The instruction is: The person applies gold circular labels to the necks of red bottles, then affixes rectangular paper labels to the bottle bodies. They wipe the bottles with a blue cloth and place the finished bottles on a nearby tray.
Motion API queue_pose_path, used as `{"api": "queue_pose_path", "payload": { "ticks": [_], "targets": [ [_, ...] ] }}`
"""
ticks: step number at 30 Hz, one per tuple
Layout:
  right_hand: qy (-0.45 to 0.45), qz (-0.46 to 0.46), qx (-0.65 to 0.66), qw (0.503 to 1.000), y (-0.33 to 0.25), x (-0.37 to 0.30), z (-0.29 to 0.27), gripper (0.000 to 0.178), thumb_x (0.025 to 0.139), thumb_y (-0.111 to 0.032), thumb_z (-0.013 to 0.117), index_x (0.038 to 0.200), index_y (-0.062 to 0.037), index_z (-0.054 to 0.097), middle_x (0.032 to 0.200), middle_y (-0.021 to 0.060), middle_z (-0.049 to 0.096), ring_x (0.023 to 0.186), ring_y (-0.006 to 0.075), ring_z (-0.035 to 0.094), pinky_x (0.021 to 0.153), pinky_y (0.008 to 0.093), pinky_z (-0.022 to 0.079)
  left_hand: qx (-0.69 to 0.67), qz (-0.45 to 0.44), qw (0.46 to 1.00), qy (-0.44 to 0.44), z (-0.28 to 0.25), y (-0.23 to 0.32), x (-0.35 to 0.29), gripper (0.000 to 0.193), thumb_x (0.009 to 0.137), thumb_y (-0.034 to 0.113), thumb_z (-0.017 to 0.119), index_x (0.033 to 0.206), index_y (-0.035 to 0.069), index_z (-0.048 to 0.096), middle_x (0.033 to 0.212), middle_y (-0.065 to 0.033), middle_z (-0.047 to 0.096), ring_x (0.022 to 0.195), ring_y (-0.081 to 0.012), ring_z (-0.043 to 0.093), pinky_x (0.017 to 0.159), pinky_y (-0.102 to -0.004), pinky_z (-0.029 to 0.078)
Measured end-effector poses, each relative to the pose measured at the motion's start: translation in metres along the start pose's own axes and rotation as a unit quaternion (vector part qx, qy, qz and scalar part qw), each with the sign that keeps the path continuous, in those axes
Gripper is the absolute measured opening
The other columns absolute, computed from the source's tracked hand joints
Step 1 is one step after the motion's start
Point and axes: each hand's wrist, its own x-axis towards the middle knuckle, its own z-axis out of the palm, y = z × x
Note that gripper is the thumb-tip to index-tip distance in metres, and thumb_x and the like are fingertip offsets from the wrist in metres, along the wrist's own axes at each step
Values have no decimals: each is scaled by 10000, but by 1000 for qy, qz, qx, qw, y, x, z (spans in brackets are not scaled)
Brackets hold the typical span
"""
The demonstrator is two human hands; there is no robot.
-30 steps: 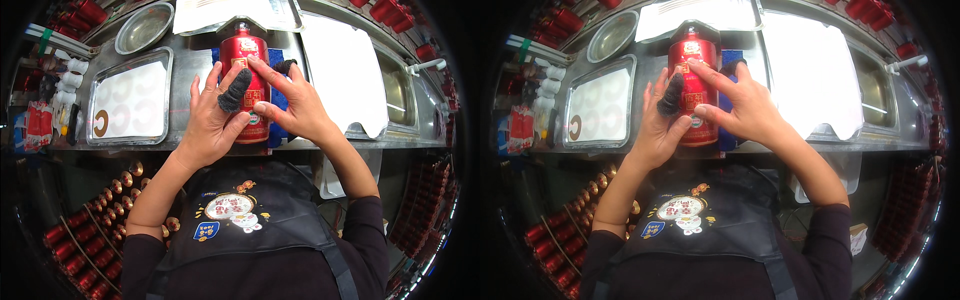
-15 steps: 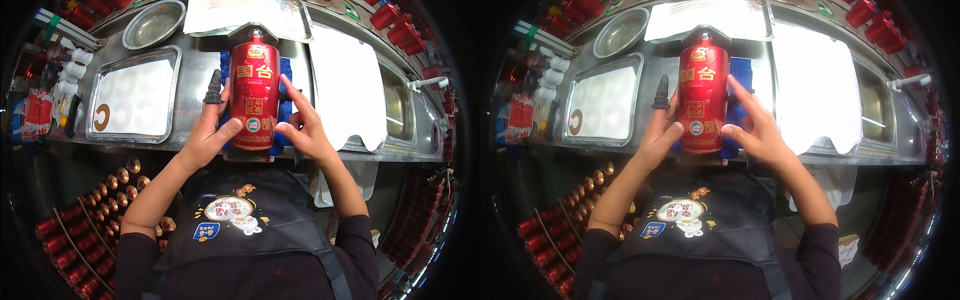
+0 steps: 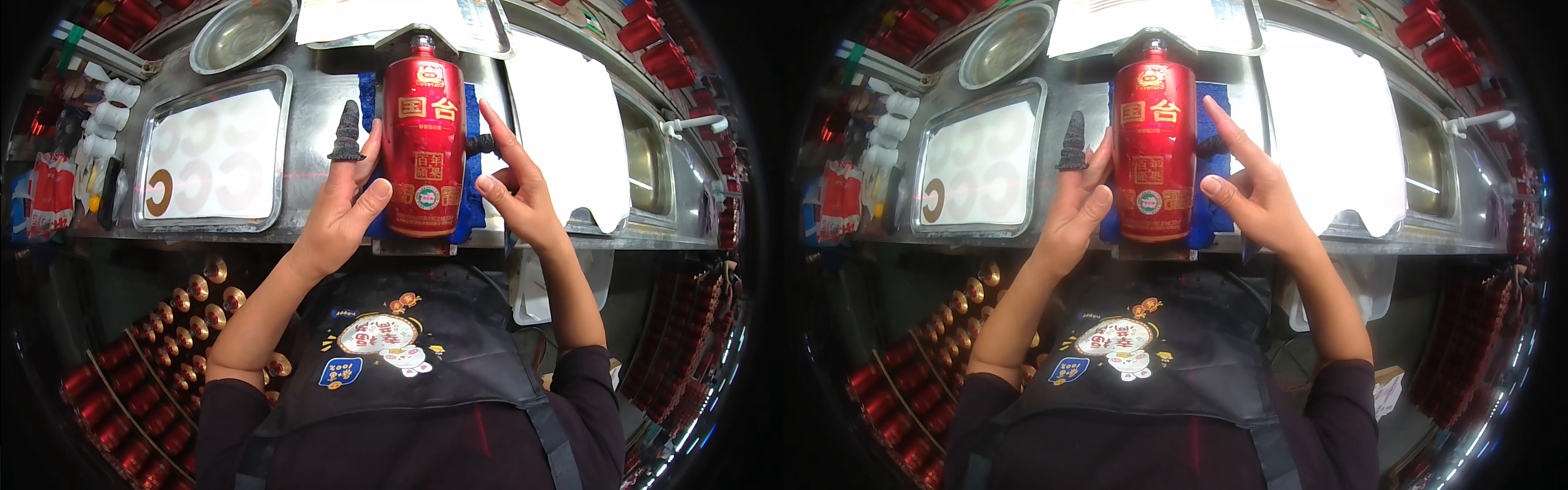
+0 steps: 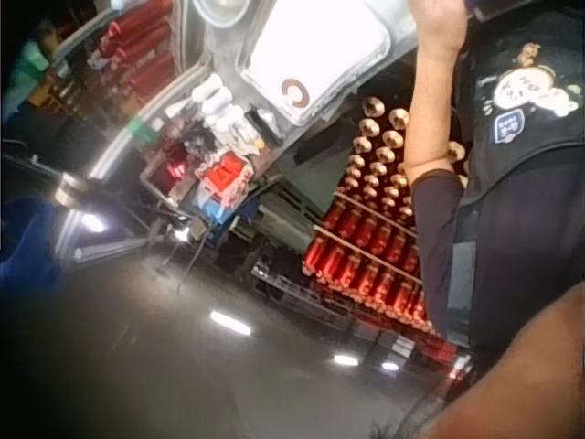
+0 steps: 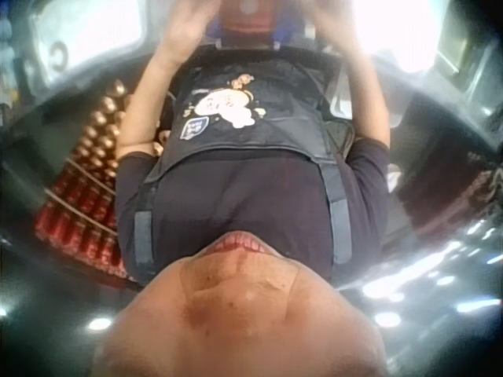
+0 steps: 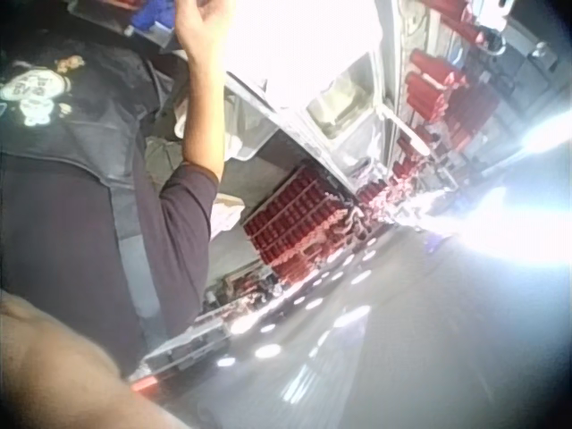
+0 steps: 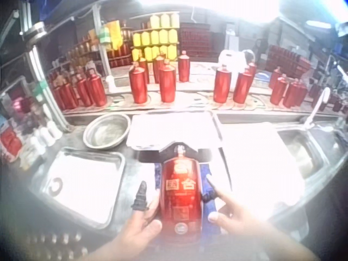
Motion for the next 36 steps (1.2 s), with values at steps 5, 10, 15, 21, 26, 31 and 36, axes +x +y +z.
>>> {"api": "queue_pose_path", "payload": {
  "ticks": [5, 10, 15, 21, 26, 31, 36],
  "targets": [
    [28, -59, -228, 972, -24, -1, 9, 757, 877, -423, 725, 1540, -247, 406, 1061, 158, 542, 715, 212, 556, 667, 331, 487, 112, 38, 993, 13, -2, -4, 3, 821, 1003, 347, 604, 1582, -3, 138, 1628, -209, 239, 1499, -293, 265, 1210, -409, 209],
    [-32, 13, -267, 963, -33, 6, 15, 865, 779, -458, 803, 1531, -253, 429, 964, 212, 522, 848, 355, 527, 808, 406, 487, 138, 48, 989, 36, 2, -10, 5, 877, 945, 428, 668, 1573, 1, 228, 1610, -218, 274, 1482, -345, 248, 1213, -451, 141],
    [-37, 0, -236, 971, -34, 8, 12, 823, 827, -454, 755, 1546, -291, 390, 1030, 217, 528, 871, 364, 565, 810, 431, 497, 239, 70, 968, 30, -3, 1, 3, 902, 952, 423, 636, 1588, 15, 142, 1621, -220, 263, 1518, -360, 225, 1197, -573, -22],
    [-80, 65, -288, 952, -35, 10, 9, 807, 852, -417, 728, 1557, -251, 373, 1338, 179, 571, 919, 383, 543, 845, 444, 498, 387, 191, 902, -4, 4, 14, 12, 787, 967, 395, 599, 1582, 79, 221, 1590, -136, 366, 1516, -333, 234, 1172, -638, -29],
    [-62, 8, -274, 960, -32, 14, 14, 787, 853, -490, 712, 1544, -329, 371, 1085, 253, 533, 863, 420, 620, 777, 457, 534, 397, 179, 900, -2, 6, 17, 13, 758, 956, 411, 599, 1569, 109, 270, 1542, -111, 446, 1518, -338, 210, 1131, -708, -30],
    [-53, 5, -264, 963, -30, 10, 16, 787, 852, -511, 711, 1543, -366, 364, 1049, 250, 512, 802, 422, 634, 729, 460, 540, 379, 183, 907, -2, 5, 17, 10, 761, 949, 392, 607, 1571, 114, 270, 1561, -112, 424, 1520, -349, 206, 1130, -710, -23],
    [-48, 7, -260, 964, -30, 5, 18, 804, 846, -496, 724, 1548, -352, 360, 1027, 244, 515, 790, 426, 623, 728, 464, 532, 389, 174, 904, -15, 7, 17, 8, 729, 949, 356, 617, 1568, 140, 299, 1581, -107, 399, 1523, -342, 204, 1130, -710, -19]
  ]
}}
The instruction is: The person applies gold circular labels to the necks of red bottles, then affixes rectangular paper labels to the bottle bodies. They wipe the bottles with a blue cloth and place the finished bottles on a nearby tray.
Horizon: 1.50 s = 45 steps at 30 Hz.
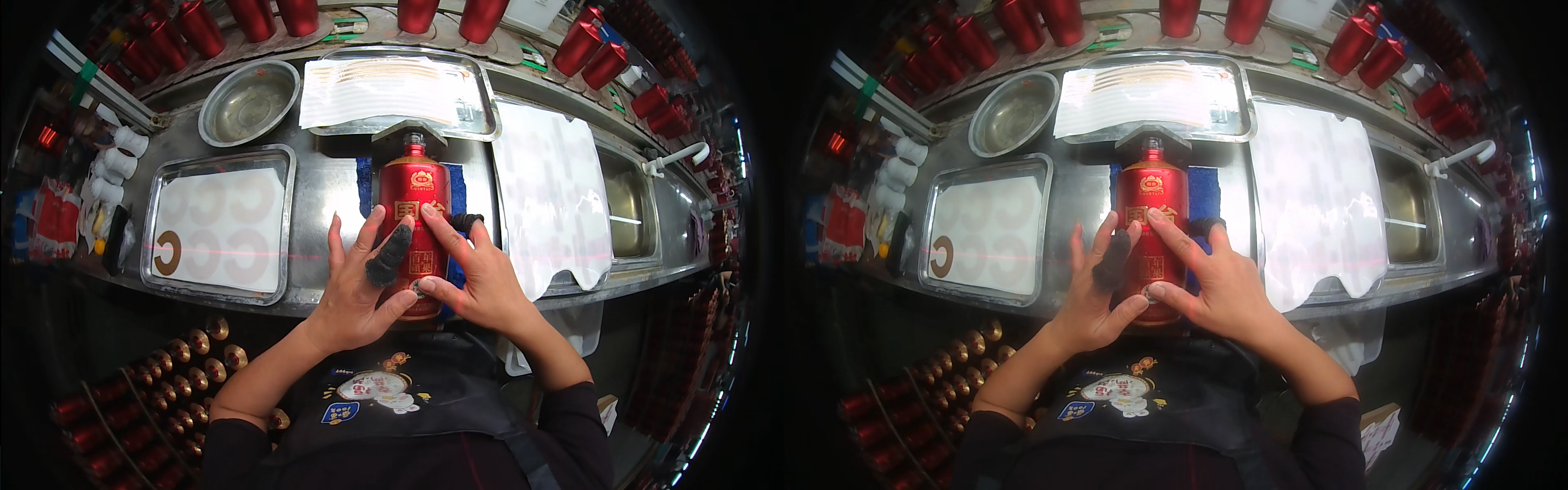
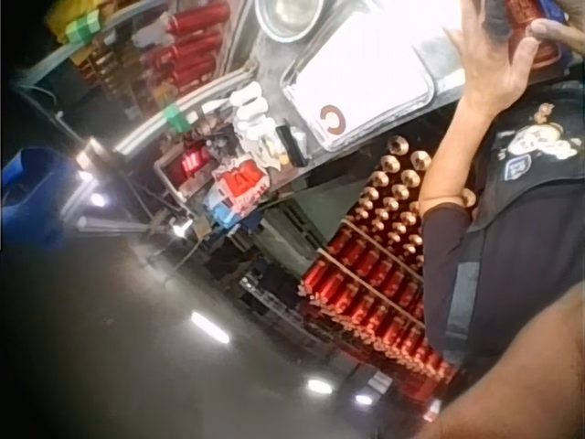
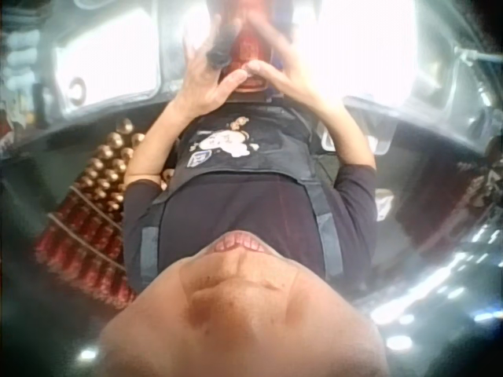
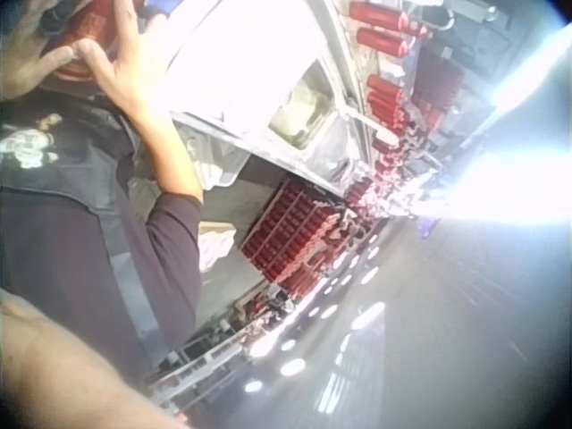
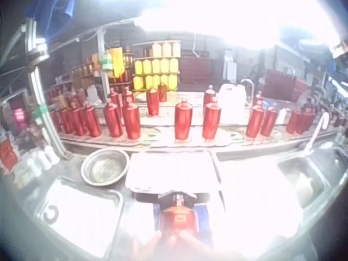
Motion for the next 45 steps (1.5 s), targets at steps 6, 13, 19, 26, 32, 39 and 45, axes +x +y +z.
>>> {"api": "queue_pose_path", "payload": {
  "ticks": [6, 13, 19, 26, 32, 39, 45],
  "targets": [
    [8, -6, 23, 1000, 3, -1, 0, 830, 845, -492, 726, 1560, -317, 344, 1027, 254, 524, 799, 431, 623, 729, 460, 530, 9, 14, 1000, -6, -2, 1, 4, 727, 938, 350, 632, 1562, 144, 320, 1576, -103, 409, 1527, -347, 194, 1127, -710, -13],
    [3, -30, 78, 996, 14, 0, 3, 850, 864, -473, 710, 1583, -278, 301, 985, 216, 492, 809, 415, 598, 743, 450, 505, -49, -17, 999, 7, 3, 1, 1, 798, 940, 329, 635, 1585, 94, 228, 1622, -203, 271, 1524, -383, 188, 1154, -658, -5],
    [23, -55, 115, 992, 21, -2, 8, 808, 897, -430, 671, 1589, -261, 291, 954, 191, 466, 806, 389, 566, 756, 432, 483, -270, -82, 959, -4, 9, -12, -4, 878, 981, 250, 598, 1593, -7, 23, 1660, -252, 75, 1532, -345, 165, 1223, -414, 169],
    [31, -59, 68, 995, 18, 0, 3, 726, 889, -466, 672, 1542, -317, 392, 1062, 218, 530, 907, 412, 626, 796, 450, 517, -190, -38, 981, 17, 5, -15, -5, 874, 958, 271, 630, 1605, 55, 84, 1650, -227, 177, 1510, -381, 239, 1212, -528, 90],
    [-13, 4, 66, 998, 18, 3, 3, 721, 879, -475, 683, 1530, -343, 402, 1079, 213, 539, 937, 416, 629, 821, 464, 515, -112, 16, 993, 26, 9, -16, -2, 852, 940, 298, 647, 1604, 109, 149, 1629, -173, 292, 1489, -380, 299, 1173, -633, 15],
    [22, -29, 146, 989, 26, -2, 3, 679, 937, -457, 614, 1554, -289, 386, 898, 133, 491, 793, 271, 504, 759, 368, 442, -206, 1, 977, 54, -1, -26, -3, 694, 978, 155, 600, 1577, 82, 258, 1623, -148, 313, 1498, -349, 277, 1223, -500, 81],
    [-5, -63, 59, 996, 33, -2, 1, 761, 890, -519, 671, 1551, -254, 401, 891, 103, 480, 752, 211, 430, 679, 329, 393, -136, 0, 991, 15, 4, -25, -2, 703, 968, 363, 620, 1559, 132, 318, 1602, -153, 345, 1512, -373, 227, 1198, -597, 27]
  ]
}}
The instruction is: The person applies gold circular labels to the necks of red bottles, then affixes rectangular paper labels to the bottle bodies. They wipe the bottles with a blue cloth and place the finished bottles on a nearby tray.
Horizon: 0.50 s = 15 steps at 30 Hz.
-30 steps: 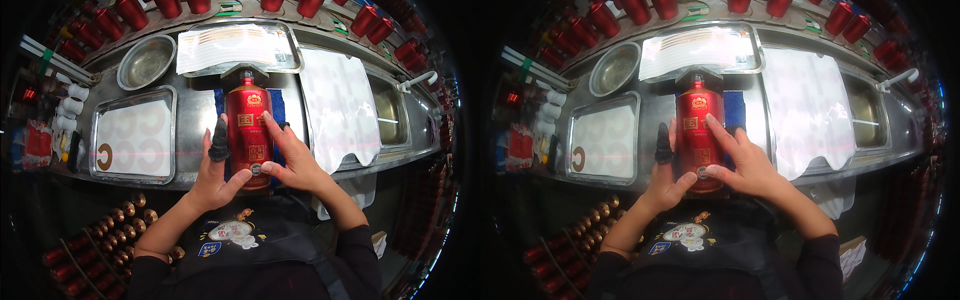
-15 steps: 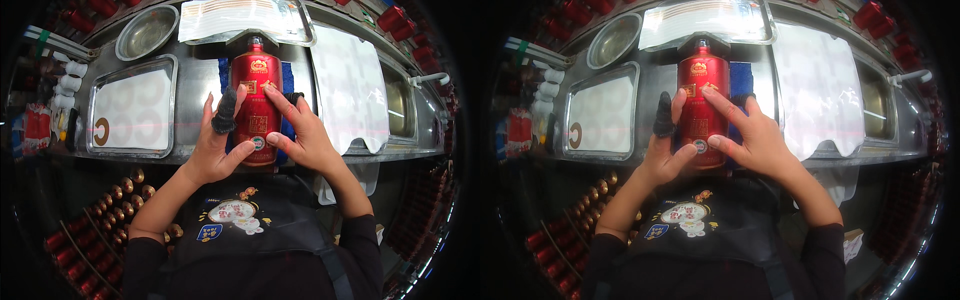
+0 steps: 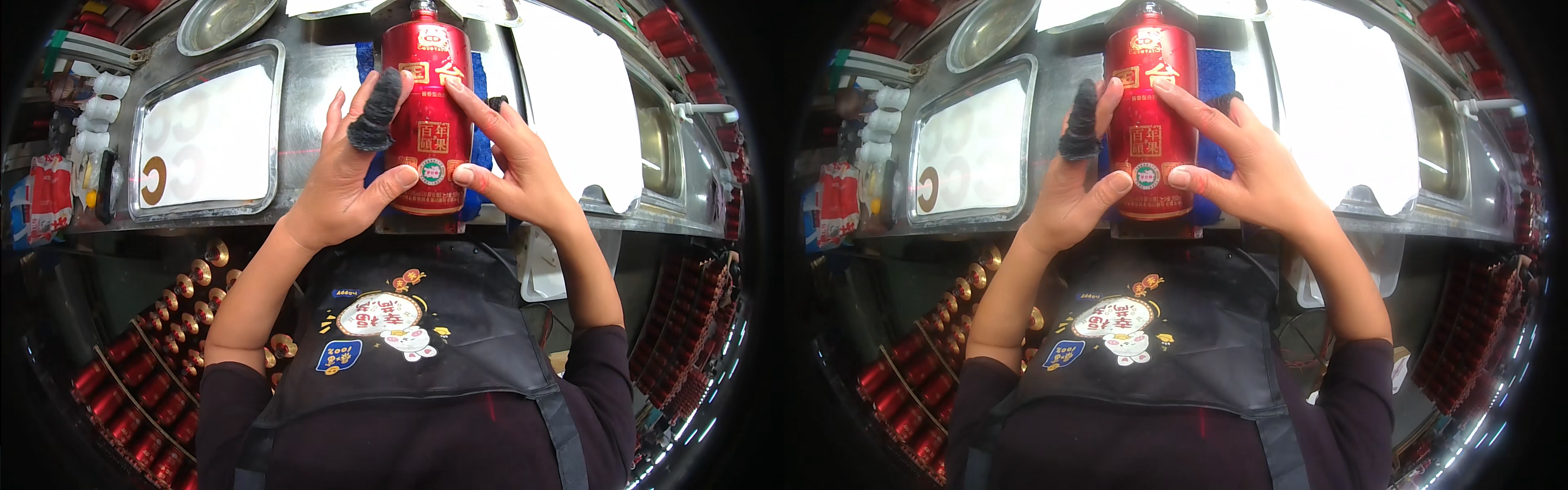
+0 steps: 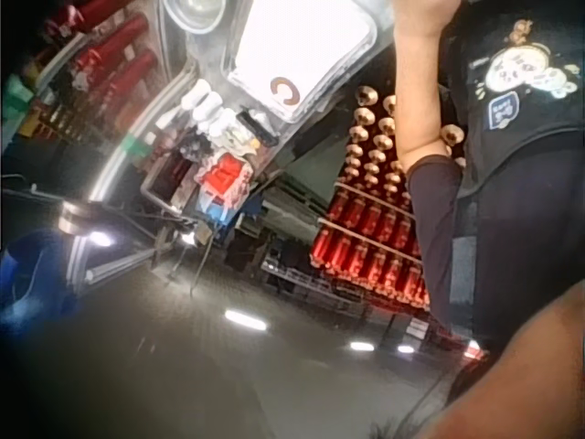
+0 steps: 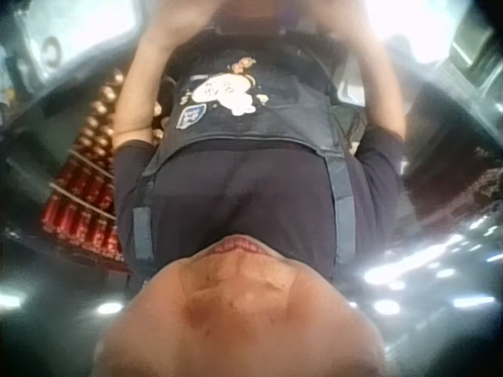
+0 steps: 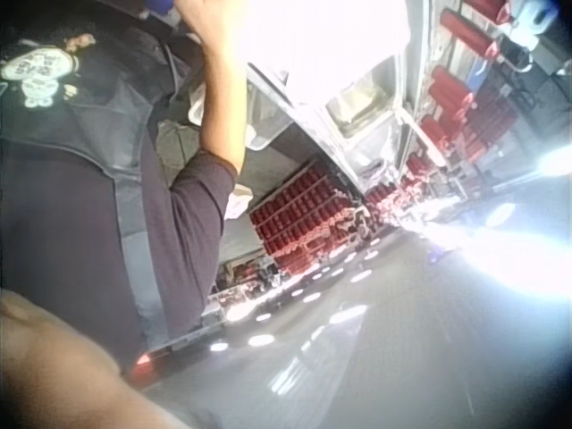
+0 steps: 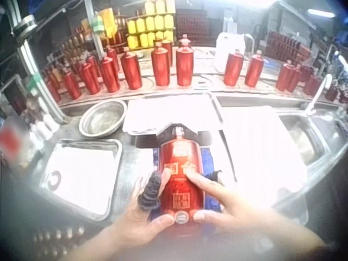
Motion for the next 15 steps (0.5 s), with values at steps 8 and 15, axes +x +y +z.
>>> {"api": "queue_pose_path", "payload": {
  "ticks": [8, 15],
  "targets": [
    [19, -49, 26, 998, 8, 7, 6, 826, 870, -540, 687, 1561, -205, 384, 956, 89, 485, 725, 152, 381, 619, 297, 351, 43, 26, 999, 5, 2, -4, -1, 717, 943, 433, 639, 1531, 128, 366, 1588, -170, 353, 1514, -385, 209, 1188, -623, 25],
    [-16, 12, 53, 998, -3, 3, 2, 827, 851, -465, 724, 1564, -233, 373, 1121, 160, 568, 855, 261, 477, 778, 375, 409, 39, 16, 999, -8, -1, -3, 0, 710, 935, 423, 653, 1516, 110, 391, 1581, -185, 356, 1517, -376, 201, 1189, -618, 22]
  ]
}}
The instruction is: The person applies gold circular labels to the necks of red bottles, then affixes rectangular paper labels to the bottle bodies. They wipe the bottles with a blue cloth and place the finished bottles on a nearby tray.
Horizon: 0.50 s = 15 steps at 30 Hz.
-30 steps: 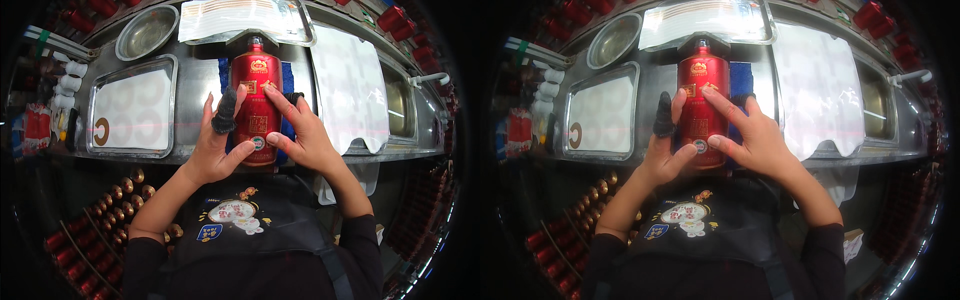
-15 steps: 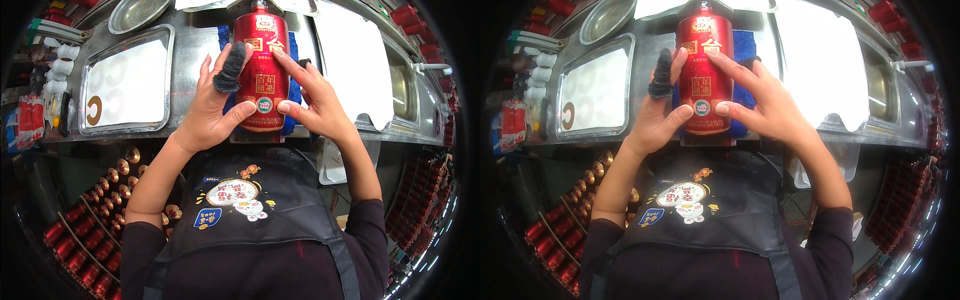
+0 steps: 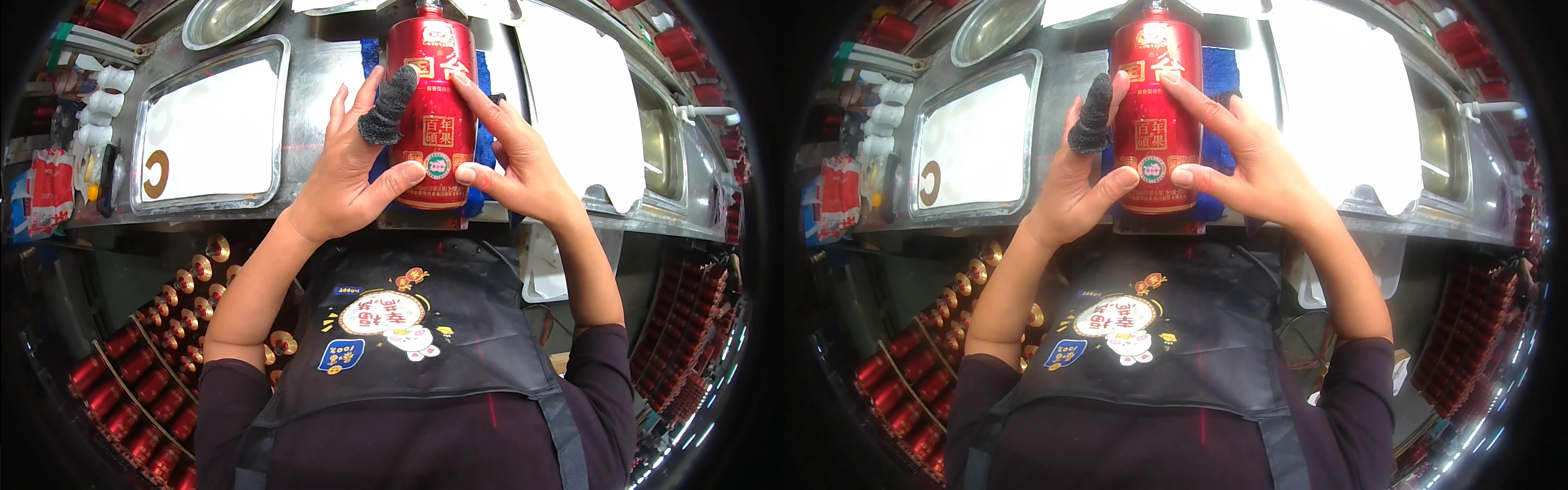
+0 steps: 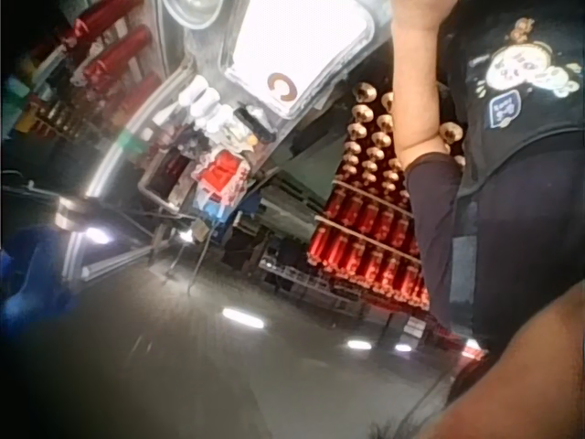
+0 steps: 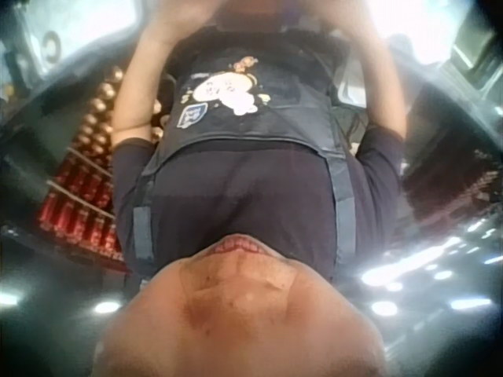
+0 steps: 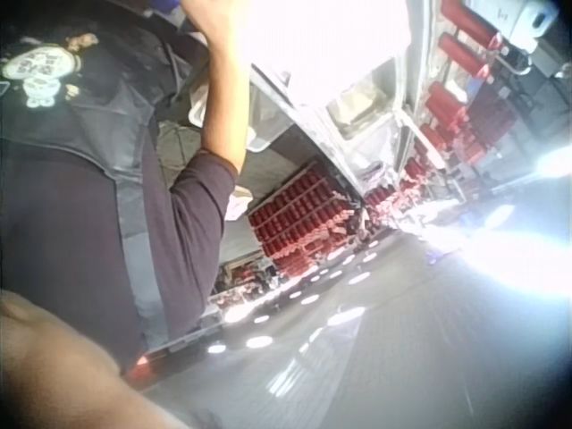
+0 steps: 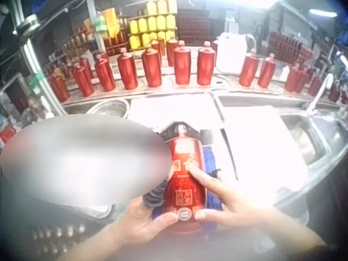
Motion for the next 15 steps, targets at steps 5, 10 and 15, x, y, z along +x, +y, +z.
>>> {"api": "queue_pose_path", "payload": {
  "ticks": [5, 10, 15],
  "targets": [
    [35, -46, 6, 998, 4, 4, 1, 906, 818, -528, 757, 1571, -206, 370, 956, 41, 468, 673, 95, 341, 566, 253, 322, -51, -8, 998, 20, 2, 0, 2, 682, 926, 414, 667, 1498, 129, 429, 1576, -185, 364, 1516, -377, 203, 1191, -614, 23],
    [54, -57, -66, 995, 3, 6, 0, 890, 810, -497, 778, 1559, -207, 394, 895, 30, 432, 671, 109, 343, 571, 265, 321, -25, -6, 1000, 16, 2, -1, 2, 663, 925, 418, 668, 1486, 143, 448, 1573, -184, 369, 1514, -381, 204, 1187, -623, 27],
    [49, -36, -63, 996, -8, 5, -2, 864, 820, -454, 776, 1557, -208, 399, 859, 29, 403, 691, 127, 360, 613, 284, 343, -4, 2, 1000, 19, 0, 2, 2, 655, 923, 428, 665, 1476, 141, 463, 1544, -188, 413, 1514, -387, 202, 1179, -639, 26]
  ]
}}
